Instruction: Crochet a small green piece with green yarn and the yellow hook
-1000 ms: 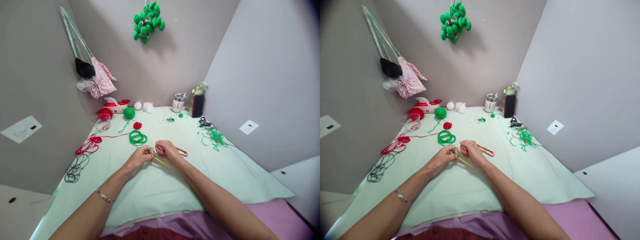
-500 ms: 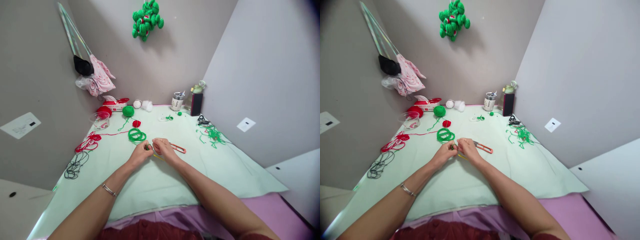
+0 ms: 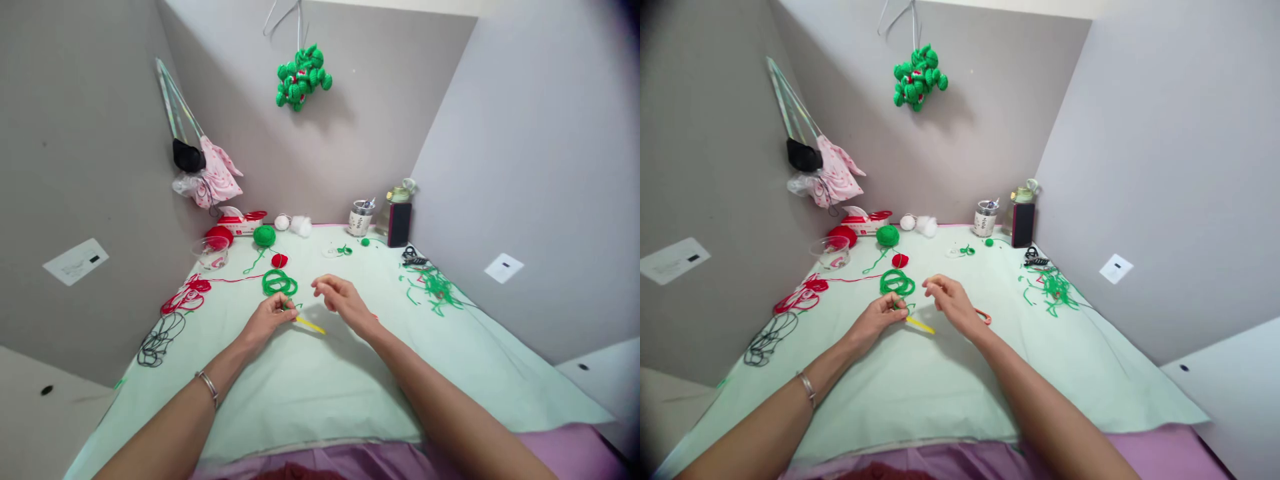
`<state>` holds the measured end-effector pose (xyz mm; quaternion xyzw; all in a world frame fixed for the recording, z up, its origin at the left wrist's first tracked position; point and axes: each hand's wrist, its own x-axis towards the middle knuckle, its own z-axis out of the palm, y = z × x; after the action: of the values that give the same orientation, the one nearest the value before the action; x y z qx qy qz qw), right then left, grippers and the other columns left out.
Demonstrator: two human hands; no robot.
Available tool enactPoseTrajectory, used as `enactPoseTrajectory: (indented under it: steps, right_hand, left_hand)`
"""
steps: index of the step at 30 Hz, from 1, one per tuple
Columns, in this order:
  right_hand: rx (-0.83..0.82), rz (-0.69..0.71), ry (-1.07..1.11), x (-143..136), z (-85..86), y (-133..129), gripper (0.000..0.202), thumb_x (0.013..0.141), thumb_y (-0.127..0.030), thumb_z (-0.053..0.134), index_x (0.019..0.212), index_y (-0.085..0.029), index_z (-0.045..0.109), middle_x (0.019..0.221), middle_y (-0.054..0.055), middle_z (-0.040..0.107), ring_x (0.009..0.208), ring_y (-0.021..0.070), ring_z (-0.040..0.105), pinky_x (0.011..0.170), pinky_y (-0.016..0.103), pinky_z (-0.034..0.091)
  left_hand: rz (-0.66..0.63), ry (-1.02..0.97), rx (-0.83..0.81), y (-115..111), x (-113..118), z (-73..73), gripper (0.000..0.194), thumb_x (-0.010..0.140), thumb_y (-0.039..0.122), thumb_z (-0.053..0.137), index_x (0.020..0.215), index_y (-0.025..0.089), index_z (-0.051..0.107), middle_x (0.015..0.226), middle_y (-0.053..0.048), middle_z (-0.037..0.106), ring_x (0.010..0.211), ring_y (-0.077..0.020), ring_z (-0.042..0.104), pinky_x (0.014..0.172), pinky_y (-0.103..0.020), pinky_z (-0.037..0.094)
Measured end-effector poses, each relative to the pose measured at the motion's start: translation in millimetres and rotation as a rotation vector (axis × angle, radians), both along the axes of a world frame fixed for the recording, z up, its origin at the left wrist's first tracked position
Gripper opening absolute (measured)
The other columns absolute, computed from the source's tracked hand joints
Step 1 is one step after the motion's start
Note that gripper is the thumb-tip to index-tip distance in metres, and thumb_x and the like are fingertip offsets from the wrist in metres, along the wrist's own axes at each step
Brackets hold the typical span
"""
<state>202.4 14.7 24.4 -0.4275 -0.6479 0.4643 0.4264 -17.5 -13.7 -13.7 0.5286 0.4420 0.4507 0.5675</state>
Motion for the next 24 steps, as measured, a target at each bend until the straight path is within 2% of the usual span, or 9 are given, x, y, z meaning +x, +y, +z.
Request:
enactPoseTrajectory:
  steps: [2,5,10,14,18,21,24]
  right_hand:
    - [0.015,0.065,-0.068,-6.7,0.1,0.3,0.018,0.088,-0.038,0.076,0.097,-0.022,0.077,0.093,0.002,0.075,0.066,0.0129,0.056,0.067,0.029,0.044]
    - [0.017,0.147,-0.154,-10.4,-1.9,0.4,0.005,0.081,-0.026,0.078,0.082,-0.021,0.078,0.082,0.0,0.073,0.07,0.0146,0.056,0.07,0.029,0.042]
    - [-0.004,0.189,-0.186,-6.5,-4.4,0.7,0.015,0.086,-0.027,0.063,0.079,-0.018,0.074,0.069,-0.002,0.064,0.064,0.0134,0.052,0.064,0.027,0.04]
    - [0.02,0.153,-0.189,-7.3,-6.4,2.6,0.025,0.093,-0.031,0.053,0.082,-0.017,0.071,0.067,-0.001,0.062,0.057,0.0132,0.051,0.059,0.027,0.044]
    - [0.168,0.073,-0.235,-15.4,-12.5,-2.6,0.023,0.098,-0.033,0.058,0.089,-0.018,0.073,0.076,0.002,0.066,0.066,0.0156,0.057,0.064,0.027,0.046]
    - [0.324,0.062,-0.307,-21.5,-19.3,-10.3,0.015,0.097,-0.026,0.064,0.091,-0.02,0.076,0.087,0.005,0.069,0.08,0.0188,0.061,0.074,0.029,0.046]
    - [0.441,0.106,-0.381,-24.2,-25.1,-14.8,0.018,0.098,-0.016,0.062,0.096,-0.023,0.079,0.088,0.006,0.068,0.085,0.0206,0.061,0.075,0.03,0.044]
  left_hand:
    - [-0.006,-0.037,-0.009,0.4,1.7,1.5,0.036,0.078,0.04,0.092,0.086,0.019,0.064,0.082,0.003,0.066,0.077,-0.0161,0.063,0.077,-0.03,0.051]
    - [-0.013,-0.073,-0.024,-1.0,1.8,3.1,0.04,0.074,0.044,0.093,0.086,0.02,0.064,0.083,0.003,0.067,0.076,-0.0154,0.062,0.076,-0.029,0.049]
    - [-0.039,-0.084,-0.008,-1.2,0.5,0.8,0.029,0.085,0.039,0.086,0.094,0.02,0.067,0.086,0.001,0.07,0.084,-0.0174,0.067,0.086,-0.033,0.053]
    - [-0.048,-0.032,0.017,3.3,-0.6,-5.1,0.021,0.097,0.035,0.077,0.105,0.016,0.072,0.106,-0.005,0.074,0.098,-0.0228,0.071,0.092,-0.044,0.059]
    - [-0.025,0.013,0.025,5.4,-0.1,-9.1,0.027,0.101,0.035,0.073,0.121,0.017,0.072,0.129,-0.01,0.073,0.114,-0.0274,0.071,0.098,-0.05,0.061]
    - [-0.014,-0.013,0.005,4.9,1.2,-9.3,0.033,0.102,0.038,0.071,0.128,0.017,0.071,0.133,-0.011,0.071,0.116,-0.0287,0.071,0.099,-0.051,0.061]
    - [-0.024,-0.056,-0.028,5.3,1.0,-8.7,0.037,0.103,0.041,0.07,0.132,0.017,0.069,0.133,-0.012,0.071,0.114,-0.0284,0.072,0.097,-0.051,0.062]
